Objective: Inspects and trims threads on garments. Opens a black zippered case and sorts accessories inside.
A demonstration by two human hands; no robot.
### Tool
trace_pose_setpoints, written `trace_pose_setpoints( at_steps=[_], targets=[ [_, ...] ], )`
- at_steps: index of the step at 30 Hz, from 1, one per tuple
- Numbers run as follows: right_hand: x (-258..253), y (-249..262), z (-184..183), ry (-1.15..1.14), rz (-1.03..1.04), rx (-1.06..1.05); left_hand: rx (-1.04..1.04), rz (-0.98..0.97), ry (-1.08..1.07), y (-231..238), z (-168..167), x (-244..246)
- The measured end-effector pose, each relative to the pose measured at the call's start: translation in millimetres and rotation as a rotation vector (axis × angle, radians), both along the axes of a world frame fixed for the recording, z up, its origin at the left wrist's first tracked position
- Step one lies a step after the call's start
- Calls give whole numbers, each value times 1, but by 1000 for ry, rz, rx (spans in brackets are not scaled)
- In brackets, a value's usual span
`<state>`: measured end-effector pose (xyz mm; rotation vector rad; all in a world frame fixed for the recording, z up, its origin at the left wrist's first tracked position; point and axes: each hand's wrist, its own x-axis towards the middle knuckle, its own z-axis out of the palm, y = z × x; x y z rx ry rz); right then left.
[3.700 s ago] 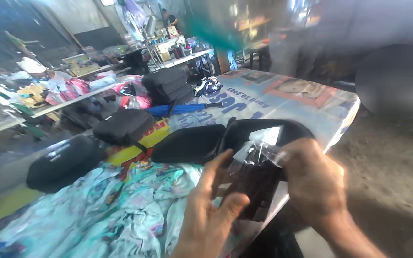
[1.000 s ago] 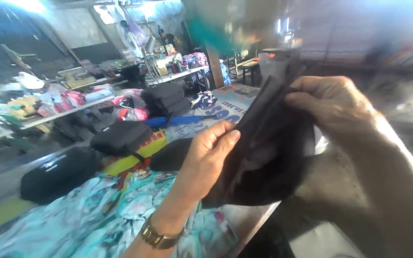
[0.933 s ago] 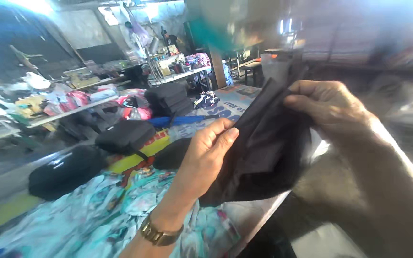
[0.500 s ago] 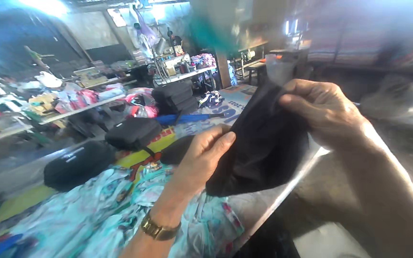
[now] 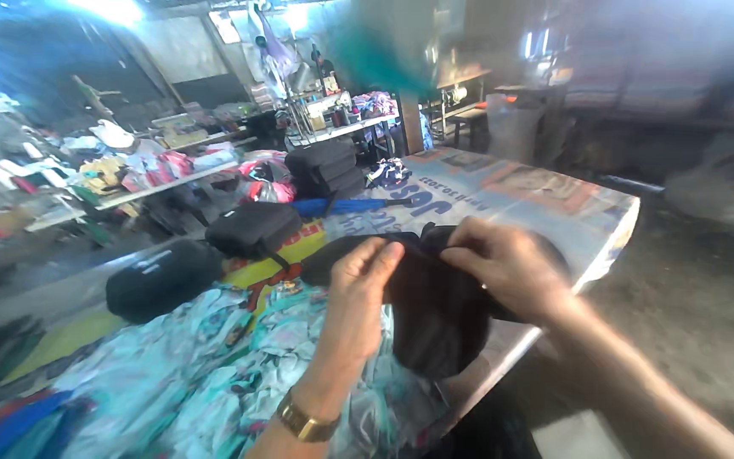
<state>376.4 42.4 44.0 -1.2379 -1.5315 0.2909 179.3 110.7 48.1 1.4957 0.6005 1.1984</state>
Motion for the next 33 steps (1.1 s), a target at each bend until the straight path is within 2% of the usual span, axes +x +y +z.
trace_pose_setpoints(
  at_steps=[3, 5, 7, 9, 11, 12, 13, 15, 16, 17, 19, 21, 23, 26, 27, 29, 33],
  targets=[
    [19, 2, -7, 279, -30, -12, -18, 138, -69, 13, -1, -18],
    [23, 3, -7, 497, 3, -66, -29, 153, -104, 18, -1, -28],
    [21, 5, -4, 660, 49, -101, -46, 66, -142, 20, -1, -35],
    [18, 8, -3, 734, 98, -116, -28, -90, -88, 20, -2, -43],
    [14, 10, -2, 753, 154, -109, 56, -183, 85, 20, -4, -45],
    [11, 10, 0, 743, 187, -100, 138, -151, 217, 20, -5, -45],
    [10, 9, 1, 718, 223, -87, 259, -42, 388, 21, -8, -44],
    [11, 3, 4, 615, 259, -42, 595, 302, 740, 30, -15, -48],
    [13, -1, 6, 532, 241, 5, 722, 431, 859, 40, -20, -54],
    [15, -6, 8, 426, 197, 69, 758, 508, 919, 52, -24, -61],
    [7, -17, 8, 176, 133, 212, 577, 524, 827, 65, -28, -68],
    [-21, -33, 2, -67, 149, 287, 286, 415, 427, 70, -35, -63],
    [-55, -48, -8, -327, 229, 337, -23, 236, 16, 56, -34, -57],
    [-78, -60, -23, -691, 285, 333, -240, 3, -241, 22, -44, -79],
    [-78, -60, -26, -706, 276, 328, -285, -66, -296, 16, -48, -86],
    [-67, -54, -27, -594, 226, 331, -393, -119, -381, 9, -48, -89],
    [-47, -30, -28, -211, 55, 310, -432, -3, -294, -5, -38, -85]
  ],
)
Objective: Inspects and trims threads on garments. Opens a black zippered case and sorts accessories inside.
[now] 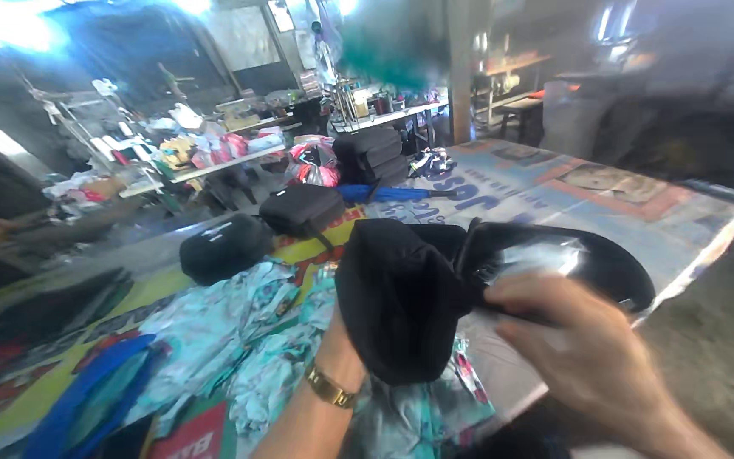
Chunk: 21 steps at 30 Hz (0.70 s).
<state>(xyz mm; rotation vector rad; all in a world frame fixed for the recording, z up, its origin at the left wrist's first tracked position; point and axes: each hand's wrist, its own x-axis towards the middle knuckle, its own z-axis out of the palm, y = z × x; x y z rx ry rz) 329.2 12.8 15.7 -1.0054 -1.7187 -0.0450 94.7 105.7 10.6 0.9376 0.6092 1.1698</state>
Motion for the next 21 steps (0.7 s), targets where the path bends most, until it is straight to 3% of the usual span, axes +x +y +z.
trace_pose_setpoints(
  at_steps=[2, 5, 8, 10, 13, 15, 18, 21],
  targets=[
    [3, 12, -1, 214, -1, -100, -13, -22, 28, -6, 4, 1],
    [8, 31, -7, 486, 114, -347, -227, -133, -113, -9, 9, 4],
    [9, 37, -15, 518, 281, -574, -220, -267, -298, -1, -11, 10],
    [5, 33, -17, 520, 393, -562, -68, -217, -211, -2, -9, 18],
    [10, 28, -14, 692, 466, -470, 199, -12, 171, -9, -4, 23],
    [19, 29, -13, 796, 431, -414, 158, -13, 241, -9, -7, 25],
    [30, 31, -16, 854, 411, -381, -153, -195, -53, -6, -11, 31],
    [32, 30, -24, 864, 413, -374, -230, -360, -315, -9, -23, 24]
  ],
)
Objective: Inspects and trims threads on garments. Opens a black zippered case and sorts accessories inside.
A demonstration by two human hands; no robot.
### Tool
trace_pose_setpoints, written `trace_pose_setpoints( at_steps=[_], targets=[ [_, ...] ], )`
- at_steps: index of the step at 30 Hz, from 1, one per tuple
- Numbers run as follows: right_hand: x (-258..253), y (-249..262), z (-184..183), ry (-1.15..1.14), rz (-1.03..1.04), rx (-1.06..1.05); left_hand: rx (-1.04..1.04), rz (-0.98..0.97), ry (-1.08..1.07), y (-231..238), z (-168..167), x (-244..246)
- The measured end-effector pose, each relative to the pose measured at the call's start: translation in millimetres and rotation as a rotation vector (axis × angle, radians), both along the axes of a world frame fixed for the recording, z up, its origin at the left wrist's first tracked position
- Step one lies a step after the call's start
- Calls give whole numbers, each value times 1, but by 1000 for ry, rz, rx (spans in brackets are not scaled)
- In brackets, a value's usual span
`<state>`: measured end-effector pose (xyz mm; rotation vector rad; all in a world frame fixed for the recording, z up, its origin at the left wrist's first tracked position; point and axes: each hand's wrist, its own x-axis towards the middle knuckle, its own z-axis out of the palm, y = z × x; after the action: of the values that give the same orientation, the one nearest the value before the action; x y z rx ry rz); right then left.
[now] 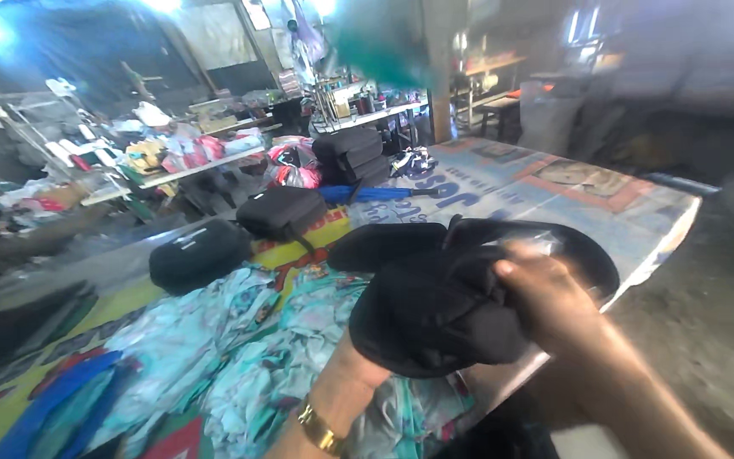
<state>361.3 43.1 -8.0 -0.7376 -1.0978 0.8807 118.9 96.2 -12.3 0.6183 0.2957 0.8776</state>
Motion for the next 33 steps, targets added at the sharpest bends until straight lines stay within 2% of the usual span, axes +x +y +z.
trace_pose_setpoints(
  at_steps=[2, 5, 7, 10, 14, 16, 20, 23, 26, 28, 31, 33],
  targets=[
    [3, -3, -4, 13, 2, -18, -6, -20, -126, 0, -3, 0],
    [12, -8, -6, 75, -25, -14, -3, 20, -155, 6, 14, 10],
    [20, -11, -7, 154, -37, 4, 119, -63, -179, 15, 20, 13],
    [31, -14, -8, 207, -49, 27, 251, -174, -153, 20, 17, 12],
    [40, -17, -11, 175, -61, 40, 345, -177, -86, 19, 15, 13],
    [46, -25, -12, 63, -104, 13, 363, -194, -82, 19, 13, 17],
    [77, -60, -10, -421, -202, -46, 423, -255, -33, 18, 13, 22],
    [110, -105, -6, -578, -182, -83, 461, -385, -6, 13, 6, 29],
    [146, -155, -7, -693, -192, -229, 494, -517, 42, 4, -10, 38],
    [167, -182, -22, -707, -230, -371, 508, -574, 94, -3, -20, 43],
    [198, -211, -65, -718, -240, -717, 497, -612, 130, -5, -29, 47],
    [216, -224, -111, -827, -234, -986, 474, -618, 121, -4, -30, 46]
  ],
)
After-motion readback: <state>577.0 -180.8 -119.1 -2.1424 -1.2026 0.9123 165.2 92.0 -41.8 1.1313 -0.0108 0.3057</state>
